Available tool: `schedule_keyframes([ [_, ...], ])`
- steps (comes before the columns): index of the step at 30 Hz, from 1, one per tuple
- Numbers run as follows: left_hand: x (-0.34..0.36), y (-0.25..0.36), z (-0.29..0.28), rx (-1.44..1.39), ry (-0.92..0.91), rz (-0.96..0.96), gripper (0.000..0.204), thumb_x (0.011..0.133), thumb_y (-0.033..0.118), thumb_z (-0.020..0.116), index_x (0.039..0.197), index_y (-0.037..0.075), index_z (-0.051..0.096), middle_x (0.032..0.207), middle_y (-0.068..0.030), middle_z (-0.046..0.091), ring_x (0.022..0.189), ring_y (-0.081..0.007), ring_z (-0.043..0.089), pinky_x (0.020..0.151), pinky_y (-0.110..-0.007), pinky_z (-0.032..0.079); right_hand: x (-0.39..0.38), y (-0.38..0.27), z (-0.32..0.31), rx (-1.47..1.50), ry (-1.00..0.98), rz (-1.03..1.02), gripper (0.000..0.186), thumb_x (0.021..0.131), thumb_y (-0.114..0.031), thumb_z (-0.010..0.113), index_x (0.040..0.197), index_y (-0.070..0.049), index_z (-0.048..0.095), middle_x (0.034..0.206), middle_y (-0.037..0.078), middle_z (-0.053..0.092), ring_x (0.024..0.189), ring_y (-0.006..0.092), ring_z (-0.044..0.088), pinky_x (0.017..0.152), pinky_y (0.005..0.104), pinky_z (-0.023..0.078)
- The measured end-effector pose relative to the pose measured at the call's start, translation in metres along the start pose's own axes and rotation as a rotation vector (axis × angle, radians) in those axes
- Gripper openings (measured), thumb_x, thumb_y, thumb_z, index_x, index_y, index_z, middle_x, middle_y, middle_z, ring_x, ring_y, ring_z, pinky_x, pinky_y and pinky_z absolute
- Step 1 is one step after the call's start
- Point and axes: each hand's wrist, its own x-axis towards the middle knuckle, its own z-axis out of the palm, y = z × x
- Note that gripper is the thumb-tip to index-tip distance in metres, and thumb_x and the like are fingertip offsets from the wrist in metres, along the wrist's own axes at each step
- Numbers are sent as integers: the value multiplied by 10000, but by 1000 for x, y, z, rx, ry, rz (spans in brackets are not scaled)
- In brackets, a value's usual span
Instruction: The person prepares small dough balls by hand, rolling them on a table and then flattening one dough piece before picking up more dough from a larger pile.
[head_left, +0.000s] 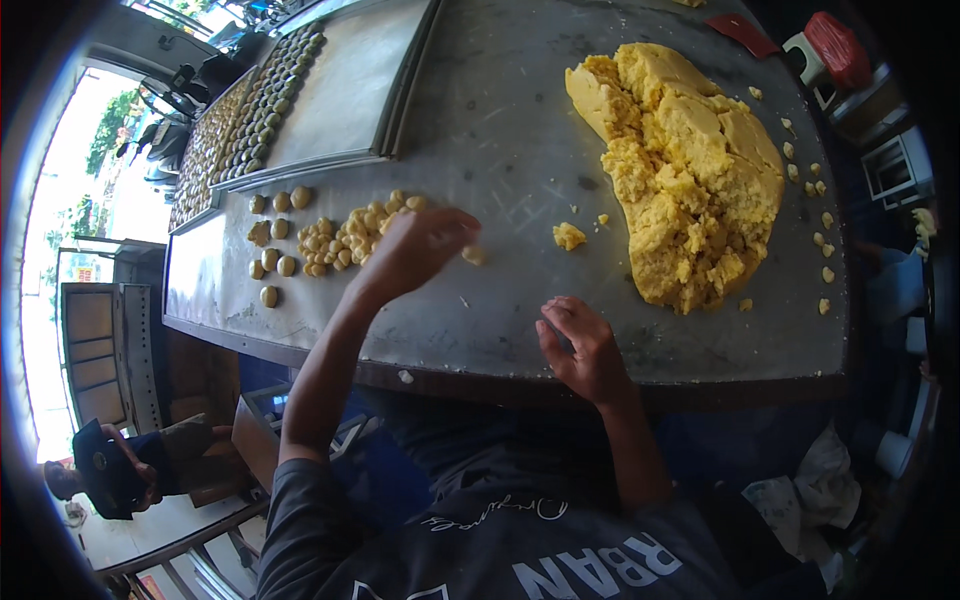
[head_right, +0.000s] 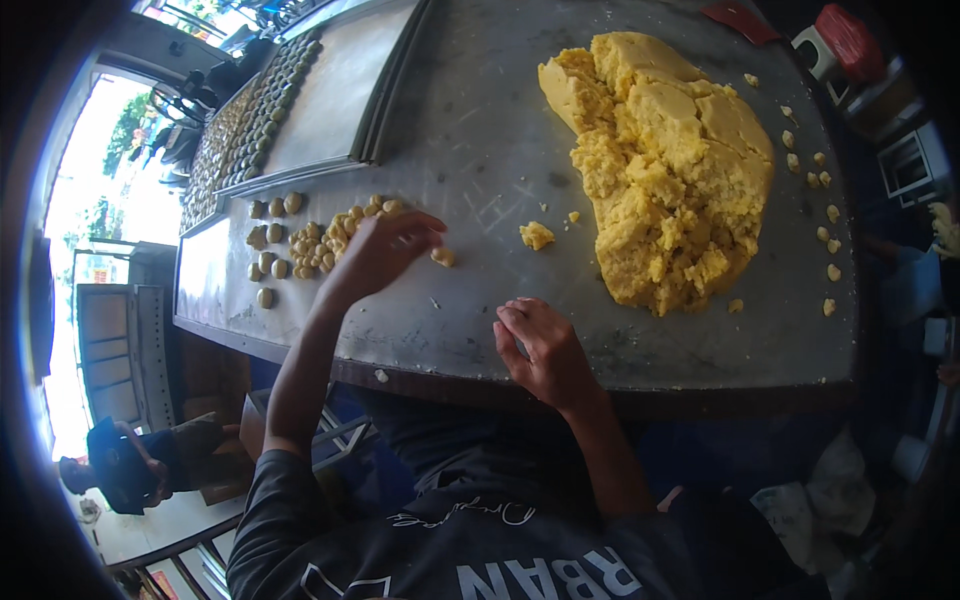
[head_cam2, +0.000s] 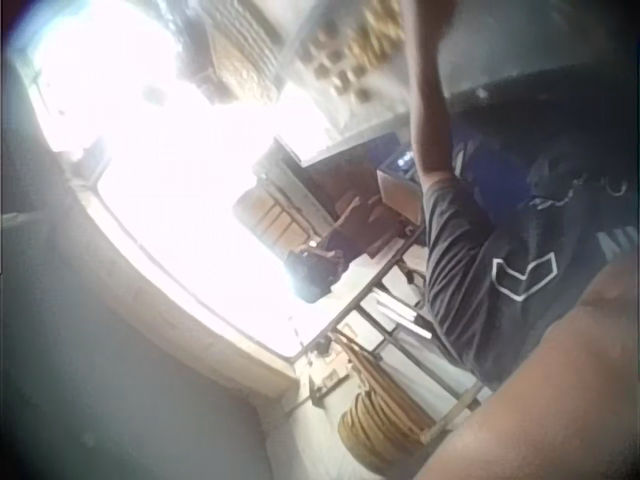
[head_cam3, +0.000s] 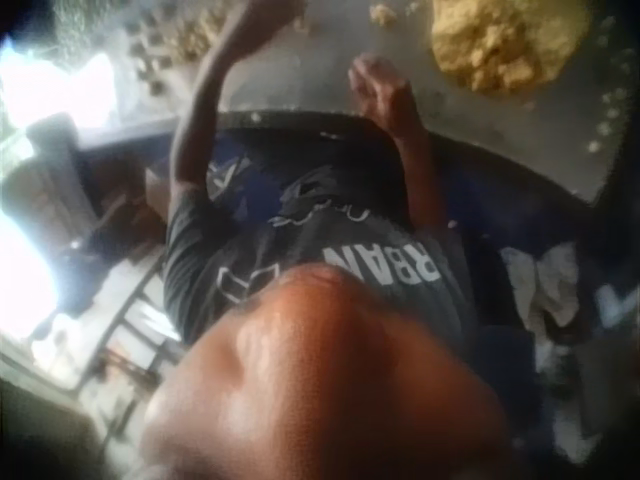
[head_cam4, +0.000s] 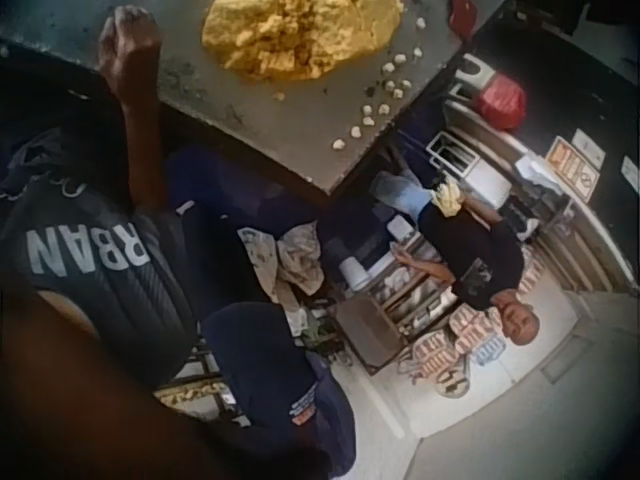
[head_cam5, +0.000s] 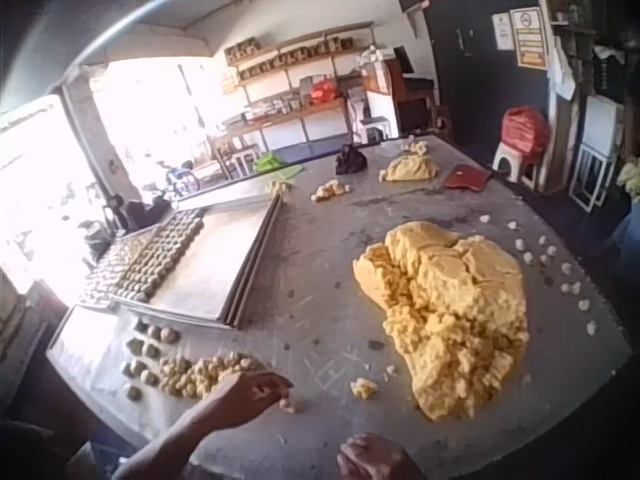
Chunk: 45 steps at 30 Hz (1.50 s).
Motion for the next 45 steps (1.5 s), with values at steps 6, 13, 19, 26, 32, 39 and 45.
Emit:
schedule_keyframes([
  [6, 25, 21, -17, 238, 472, 275, 242, 930, 180, 558, 1151, 104, 623, 1041, -61, 663, 1068, -232, 584, 937, -378, 417, 1, -2, 0, 2, -11, -3, 138, 811, 2, 630, 938, 45, 596, 883, 180, 621, 849, 338, 628, 756, 398, 516],
  [13, 59, -10, 60, 596, 439, 235, 506, 920, 391, 544, 1379, 219, 421, 1403, -106, 392, 1388, -305, 177, 1062, -534, 114, -1, -1, 2, -12, 22, 16, 157, 814, 1, 632, 956, 49, 587, 900, 178, 618, 858, 337, 629, 762, 394, 520],
  [19, 57, 12, 43, 563, 552, 262, 602, 876, 406, 590, 1415, 233, 384, 1468, -92, 298, 1389, -335, 137, 1063, -523, 66, 1, -4, -3, 17, 17, 33, 170, 812, 2, 636, 969, 45, 585, 924, 184, 614, 868, 341, 628, 776, 390, 523],
  [26, 54, 13, 37, 589, 564, 221, 609, 899, 514, 528, 1422, 250, 361, 1510, -98, 204, 1392, -349, 61, 1058, -558, 78, -1, -4, -3, 17, 27, 18, 172, 815, 4, 632, 973, 44, 579, 921, 181, 611, 876, 337, 627, 781, 390, 522],
  [32, 53, 4, 69, 690, 332, 212, 623, 896, 514, 524, 1428, 235, 356, 1518, -113, 151, 1387, -339, 68, 1046, -594, 75, 4, -5, -2, 20, 24, 3, 176, 807, 7, 637, 970, 45, 583, 909, 174, 605, 873, 334, 623, 778, 391, 520],
  [39, 57, 32, 35, 456, 612, 290, 640, 869, 561, 537, 1407, 249, 389, 1499, -109, 206, 1374, -353, 106, 1062, -549, 94, 3, -1, -4, -47, 23, 22, 182, 799, 9, 643, 969, 44, 587, 922, 180, 605, 895, 345, 622, 786, 400, 521],
  [45, 64, 15, 49, 499, 577, 257, 689, 839, 516, 604, 1436, 294, 341, 1544, -85, 159, 1394, -353, 126, 1076, -561, 75, -4, 1, -1, -94, 45, 6, 189, 792, 11, 647, 969, 44, 588, 935, 189, 602, 909, 353, 619, 800, 411, 519],
])
